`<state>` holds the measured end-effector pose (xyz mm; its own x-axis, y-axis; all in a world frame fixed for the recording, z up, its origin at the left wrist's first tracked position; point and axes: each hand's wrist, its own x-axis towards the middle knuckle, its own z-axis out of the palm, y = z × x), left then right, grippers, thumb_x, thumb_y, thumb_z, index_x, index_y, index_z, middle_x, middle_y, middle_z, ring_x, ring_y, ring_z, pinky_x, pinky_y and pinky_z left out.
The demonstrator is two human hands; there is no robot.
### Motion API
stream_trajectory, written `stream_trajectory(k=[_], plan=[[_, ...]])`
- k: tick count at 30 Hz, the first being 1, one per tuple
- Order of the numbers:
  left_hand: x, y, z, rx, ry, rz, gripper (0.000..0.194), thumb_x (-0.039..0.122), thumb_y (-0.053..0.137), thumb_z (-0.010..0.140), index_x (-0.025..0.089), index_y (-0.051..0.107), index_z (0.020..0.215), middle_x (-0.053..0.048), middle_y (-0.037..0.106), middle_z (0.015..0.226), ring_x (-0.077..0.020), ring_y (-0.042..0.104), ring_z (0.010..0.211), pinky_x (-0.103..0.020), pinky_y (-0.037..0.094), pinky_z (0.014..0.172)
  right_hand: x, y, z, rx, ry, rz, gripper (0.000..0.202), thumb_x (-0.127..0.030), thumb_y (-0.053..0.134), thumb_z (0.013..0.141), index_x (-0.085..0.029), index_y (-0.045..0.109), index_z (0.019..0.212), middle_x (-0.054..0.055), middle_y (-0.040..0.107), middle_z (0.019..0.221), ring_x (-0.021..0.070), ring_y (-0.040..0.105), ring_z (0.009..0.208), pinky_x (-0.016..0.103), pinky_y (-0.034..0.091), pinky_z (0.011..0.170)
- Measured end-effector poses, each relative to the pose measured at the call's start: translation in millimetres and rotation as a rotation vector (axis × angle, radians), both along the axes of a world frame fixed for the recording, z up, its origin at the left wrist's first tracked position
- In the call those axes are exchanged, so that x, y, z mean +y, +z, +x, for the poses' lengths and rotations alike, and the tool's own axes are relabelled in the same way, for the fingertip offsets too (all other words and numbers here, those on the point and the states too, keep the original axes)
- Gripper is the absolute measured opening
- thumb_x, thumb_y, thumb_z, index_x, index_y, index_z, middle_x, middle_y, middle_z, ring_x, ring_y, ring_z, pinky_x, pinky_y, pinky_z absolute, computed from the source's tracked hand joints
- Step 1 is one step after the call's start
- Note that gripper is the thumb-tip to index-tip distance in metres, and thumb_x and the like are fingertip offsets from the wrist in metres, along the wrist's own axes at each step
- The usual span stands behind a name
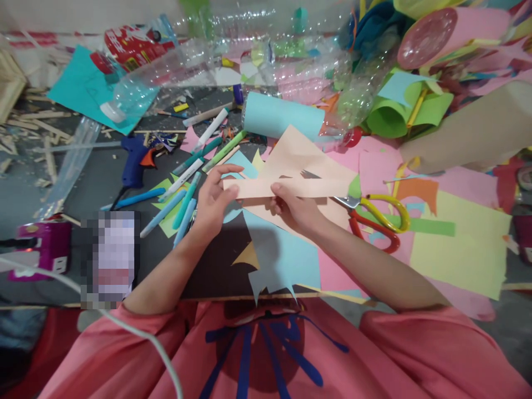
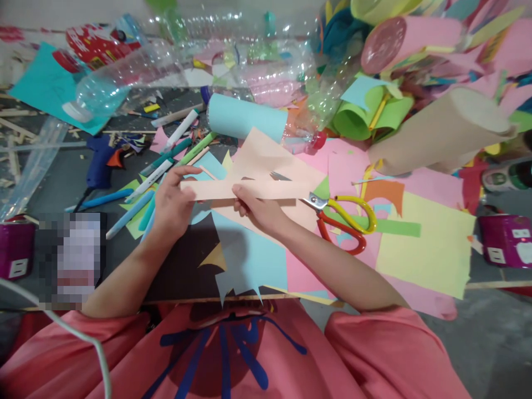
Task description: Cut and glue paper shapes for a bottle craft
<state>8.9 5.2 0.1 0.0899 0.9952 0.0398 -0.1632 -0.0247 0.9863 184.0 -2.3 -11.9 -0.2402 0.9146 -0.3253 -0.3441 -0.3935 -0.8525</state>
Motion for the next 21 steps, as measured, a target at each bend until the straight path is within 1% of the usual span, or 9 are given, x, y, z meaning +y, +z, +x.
stream_trajectory(k=[2, 3, 5, 8, 10, 12, 15, 17, 21], plan=[[-0.2, -0.1, 0.2, -0.127, -0.003, 0.009, 0.042, 0.061, 0.059, 0.082, 0.021, 0.064, 0.095, 0.001, 0.055, 0.064, -0.0138, 0.053, 0.056, -0.027, 0.045, 0.055, -0.1, 0.1, -0.5, -0.017, 0.015, 0.002, 0.045, -0.06, 0.074, 0.07, -0.021, 0.052, 0.066, -0.006, 0.052, 0.053, 0.0059, 0.043, 0.046, 0.022, 0.037, 0.046], [-0.7, -0.5, 0.3, -0.173, -0.024, 0.013, 0.043, 0.062, 0.056, 0.083, 0.021, 0.064, 0.095, 0.001, 0.056, 0.064, -0.0147, 0.055, 0.057, -0.029, 0.046, 0.057, -0.1, -0.1, -0.6, -0.019, 0.02, 0.003, 0.046, -0.061, 0.074, 0.07, -0.021, 0.053, 0.066, -0.006, 0.053, 0.054, 0.0058, 0.043, 0.046, 0.022, 0.037, 0.046], [-2.3, -2.1, 0.7, -0.194, -0.051, 0.037, 0.036, 0.056, 0.062, 0.082, 0.022, 0.064, 0.094, 0.0, 0.057, 0.067, -0.0153, 0.057, 0.061, -0.029, 0.048, 0.06, -0.1, -0.9, -0.5, -0.023, 0.024, 0.009, 0.047, -0.063, 0.072, 0.07, -0.02, 0.054, 0.066, -0.006, 0.053, 0.054, 0.0058, 0.043, 0.047, 0.022, 0.037, 0.047], [-4.7, -6.1, 1.4, -0.121, -0.046, 0.102, 0.026, 0.044, 0.072, 0.079, 0.023, 0.065, 0.093, 0.001, 0.06, 0.075, -0.0129, 0.059, 0.065, -0.027, 0.048, 0.063, -0.6, -3.1, 0.1, -0.035, 0.036, 0.024, 0.047, -0.064, 0.069, 0.073, -0.02, 0.055, 0.065, -0.005, 0.053, 0.054, 0.0065, 0.043, 0.047, 0.023, 0.037, 0.047], [-5.3, -7.6, 2.1, -0.076, -0.068, 0.15, 0.024, 0.041, 0.073, 0.079, 0.023, 0.067, 0.093, 0.001, 0.06, 0.078, -0.0114, 0.058, 0.065, -0.025, 0.048, 0.063, -1.3, -5.1, 0.9, -0.045, 0.051, 0.044, 0.046, -0.063, 0.067, 0.076, -0.02, 0.056, 0.065, -0.005, 0.052, 0.054, 0.0067, 0.044, 0.048, 0.023, 0.037, 0.048], [-4.9, -7.9, 3.0, -0.034, -0.122, 0.185, 0.026, 0.042, 0.073, 0.079, 0.022, 0.068, 0.094, 0.001, 0.059, 0.076, -0.0105, 0.056, 0.064, -0.024, 0.047, 0.062, -2.1, -7.1, 1.6, -0.056, 0.07, 0.066, 0.044, -0.06, 0.065, 0.08, -0.02, 0.056, 0.065, -0.005, 0.052, 0.055, 0.0066, 0.044, 0.05, 0.023, 0.037, 0.051], [-4.4, -8.8, 3.7, 0.019, -0.176, 0.22, 0.037, 0.048, 0.076, 0.075, 0.022, 0.067, 0.1, 0.001, 0.058, 0.077, -0.0104, 0.056, 0.067, -0.023, 0.048, 0.062, -2.9, -8.3, 2.4, -0.05, 0.097, 0.078, 0.04, -0.056, 0.062, 0.085, -0.02, 0.056, 0.069, -0.005, 0.053, 0.06, 0.0066, 0.046, 0.053, 0.023, 0.037, 0.054], [-4.9, -10.9, 3.9, 0.06, -0.17, 0.243, 0.043, 0.051, 0.078, 0.072, 0.023, 0.066, 0.103, 0.0, 0.057, 0.084, -0.0109, 0.057, 0.072, -0.023, 0.049, 0.066, -3.1, -7.0, 2.6, -0.045, 0.11, 0.079, 0.04, -0.056, 0.06, 0.086, -0.02, 0.056, 0.07, -0.005, 0.053, 0.062, 0.007, 0.045, 0.054, 0.024, 0.036, 0.055], [-7.5, -14.7, 4.9, 0.13, -0.133, 0.283, 0.037, 0.046, 0.079, 0.072, 0.023, 0.064, 0.096, -0.002, 0.055, 0.095, -0.0112, 0.057, 0.08, -0.023, 0.051, 0.07, -3.9, -3.2, 3.2, -0.123, 0.173, 0.111, 0.044, -0.057, 0.054, 0.089, -0.02, 0.054, 0.065, -0.004, 0.05, 0.059, 0.0092, 0.045, 0.056, 0.027, 0.038, 0.059]])
